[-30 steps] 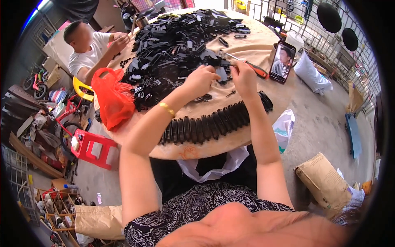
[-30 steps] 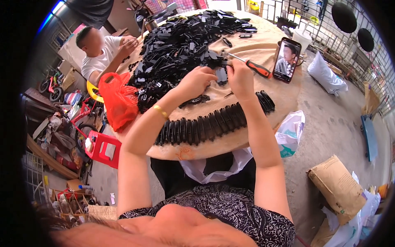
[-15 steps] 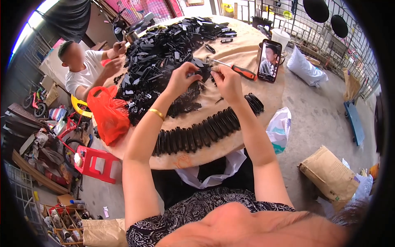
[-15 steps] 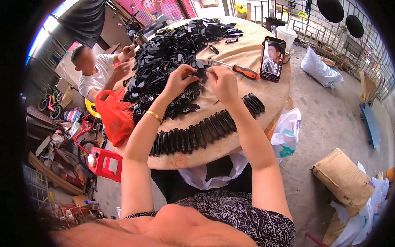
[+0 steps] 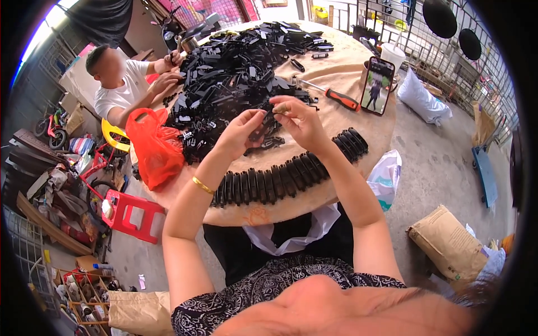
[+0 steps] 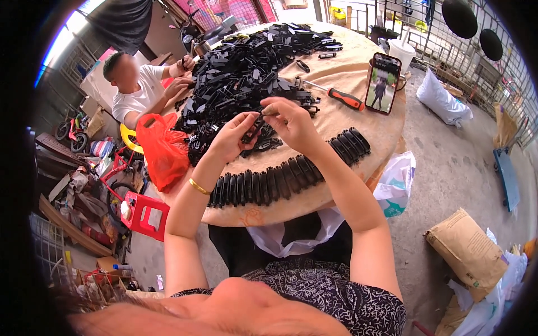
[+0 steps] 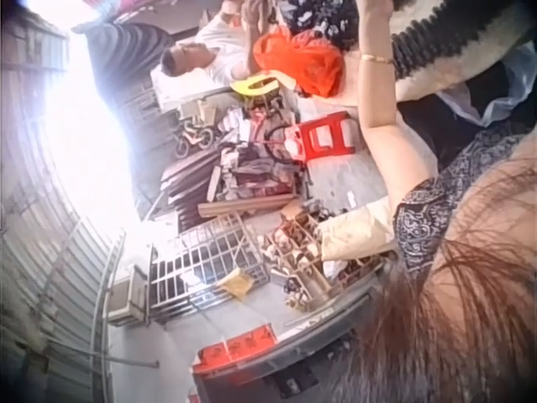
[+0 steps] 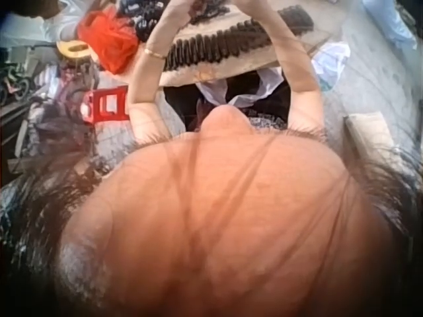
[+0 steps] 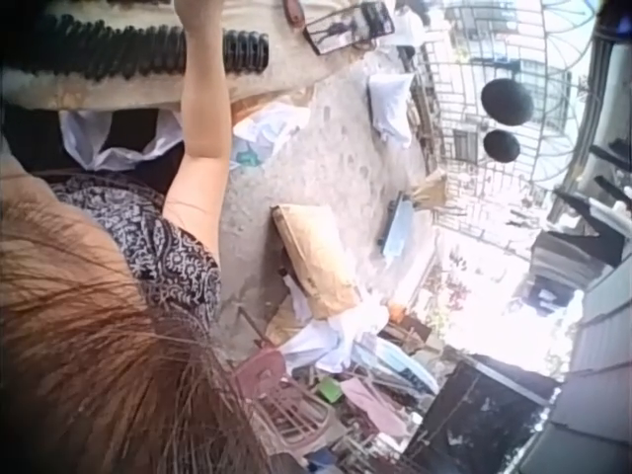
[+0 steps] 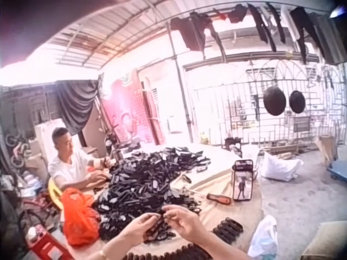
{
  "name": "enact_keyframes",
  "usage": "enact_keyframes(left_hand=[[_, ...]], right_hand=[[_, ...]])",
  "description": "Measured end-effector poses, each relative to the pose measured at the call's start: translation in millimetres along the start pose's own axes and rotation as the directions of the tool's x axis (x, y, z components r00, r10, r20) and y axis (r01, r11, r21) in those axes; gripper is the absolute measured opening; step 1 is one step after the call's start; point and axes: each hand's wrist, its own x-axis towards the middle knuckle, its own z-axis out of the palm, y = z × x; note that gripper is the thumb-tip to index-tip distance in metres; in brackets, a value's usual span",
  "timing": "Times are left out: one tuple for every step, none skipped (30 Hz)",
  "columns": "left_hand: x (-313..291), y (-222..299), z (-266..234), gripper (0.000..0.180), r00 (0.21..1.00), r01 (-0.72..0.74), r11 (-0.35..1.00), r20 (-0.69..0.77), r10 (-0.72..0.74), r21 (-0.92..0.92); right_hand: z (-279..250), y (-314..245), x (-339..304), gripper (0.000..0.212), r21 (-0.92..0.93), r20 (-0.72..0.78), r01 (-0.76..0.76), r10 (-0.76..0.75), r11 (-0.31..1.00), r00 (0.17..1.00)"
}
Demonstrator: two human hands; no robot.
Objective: The person assembles plastic components by snapping small pieces onto them by hand, then arranges the assembled parts in a row on the table.
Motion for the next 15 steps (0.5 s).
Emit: enact_keyframes(left_hand=[[-1.1,-0.3,-1.9,0.028,1.000,0.000,1.000,-0.002,0.000,-0.002],[-2.3,-0.6,-4.7,0.030,0.999,0.038,0.999,0.028,-0.038,-0.022],[-3.3,1.2,-4.2,0.031,0.995,0.078,0.996,0.063,-0.076,-0.040],[-4.9,2.4,-1.3,0.031,0.995,0.078,0.996,0.065,-0.075,-0.041],[-7.8,3.5,3.1,0.034,0.996,0.084,0.991,-0.033,-0.088,-0.105],[-10.5,4.8,7.6,0.036,0.986,0.084,0.982,-0.128,-0.106,-0.168],[-10.7,4.2,9.4,0.036,0.987,0.084,0.982,-0.121,-0.105,-0.167],[-10.4,3.8,11.1,0.037,0.987,0.031,0.963,-0.146,-0.072,-0.266],[-9.8,3.3,12.6,0.038,0.984,-0.021,0.932,-0.170,-0.043,-0.362],[-7.6,-1.1,5.3,0.033,0.991,-0.064,0.912,-0.130,0.012,-0.406],[-7.2,-4.8,0.8,0.025,0.987,-0.114,0.906,-0.153,0.055,-0.407],[-5.9,-9.4,-3.3,0.022,0.981,-0.144,0.900,-0.177,0.076,-0.411],[-5.3,-12.3,-6.7,0.019,0.974,-0.175,0.893,-0.203,0.097,-0.414],[-5.6,-13.3,-10.9,0.016,0.981,-0.147,0.887,-0.178,0.075,-0.437],[-7.8,-10.0,-7.2,0.013,0.980,-0.126,0.888,-0.193,0.043,-0.441]], right_hand=[[1.6,0.7,-1.8,0.012,0.001,0.003,0.000,0.000,1.000,1.000],[3.0,0.1,-4.5,0.010,0.025,0.072,-0.080,0.078,0.996,0.994],[3.8,-0.3,-6.6,0.009,0.042,0.140,-0.162,0.155,0.986,0.978],[4.6,-2.5,-6.9,0.010,0.056,0.145,-0.204,0.194,0.977,0.970],[5.0,-1.0,-7.8,0.010,0.053,0.144,-0.204,0.195,0.977,0.970],[4.8,1.7,-9.2,0.010,0.022,0.126,-0.192,0.188,0.981,0.974],[3.9,3.0,-9.9,0.010,-0.012,0.106,-0.180,0.180,0.984,0.978],[3.3,3.0,-10.0,0.010,-0.019,0.100,-0.180,0.181,0.984,0.978],[3.9,1.9,-9.7,0.011,-0.039,0.065,-0.136,0.139,0.990,0.988],[4.6,0.9,-9.3,0.011,-0.063,0.030,-0.094,0.096,0.994,0.995],[6.6,0.8,-9.0,0.012,-0.056,0.055,-0.064,0.067,0.996,0.996],[8.9,-3.4,-8.0,0.012,-0.058,0.075,-0.015,0.019,0.998,0.997],[11.2,-8.6,-7.1,0.013,-0.059,0.095,0.035,-0.029,0.998,0.995],[13.8,-11.2,-7.2,0.013,-0.037,0.104,0.075,-0.071,0.996,0.992],[15.0,-12.1,-7.8,0.014,-0.017,0.113,0.114,-0.112,0.993,0.987]])
